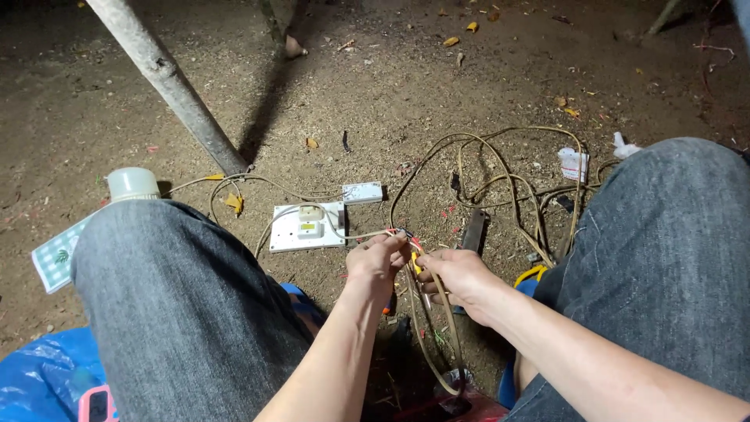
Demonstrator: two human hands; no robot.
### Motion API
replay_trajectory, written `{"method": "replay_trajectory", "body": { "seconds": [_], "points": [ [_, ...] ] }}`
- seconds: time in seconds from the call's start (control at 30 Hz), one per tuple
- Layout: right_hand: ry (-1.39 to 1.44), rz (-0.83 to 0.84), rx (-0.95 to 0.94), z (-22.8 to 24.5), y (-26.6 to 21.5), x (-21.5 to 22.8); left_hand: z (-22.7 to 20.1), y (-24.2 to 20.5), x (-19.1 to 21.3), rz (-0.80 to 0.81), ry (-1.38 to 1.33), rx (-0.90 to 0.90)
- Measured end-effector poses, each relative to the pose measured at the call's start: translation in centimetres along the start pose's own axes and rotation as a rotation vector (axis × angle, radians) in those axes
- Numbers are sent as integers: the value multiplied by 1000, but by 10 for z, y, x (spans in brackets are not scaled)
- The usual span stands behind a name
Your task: Stripping insulation and twisting electrical wires together to create a connection on a workshop floor.
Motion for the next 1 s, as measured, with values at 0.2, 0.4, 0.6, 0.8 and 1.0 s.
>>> {"method": "replay_trajectory", "body": {
  "seconds": [0.2, 0.4, 0.6, 0.8, 1.0],
  "points": [
    [-28, -11, -18, -2, -6, 2, -17, -39, -6, -12, -17, 50],
    [-37, -19, -12, -1, -2, 4, 1, -6, -5, 4, -3, 35],
    [-19, 4, -7, -16, 32, -9, 36, 44, 7, -5, -109, 58],
    [15, 113, -66, -21, 37, -47, 14, 22, 36, -114, -170, 62],
    [38, 146, -104, -22, 17, -55, 43, 60, 82, -202, -116, 66]
  ]
}}
Point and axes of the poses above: each hand's wrist, its own y-axis towards the middle knuckle, its own x-axis out of the back of the hand, z = x × y, the point moved 3 cm from there along y, towards the middle knuckle, and after that the axes turned 6 degrees about y, right-handed, at the moved point
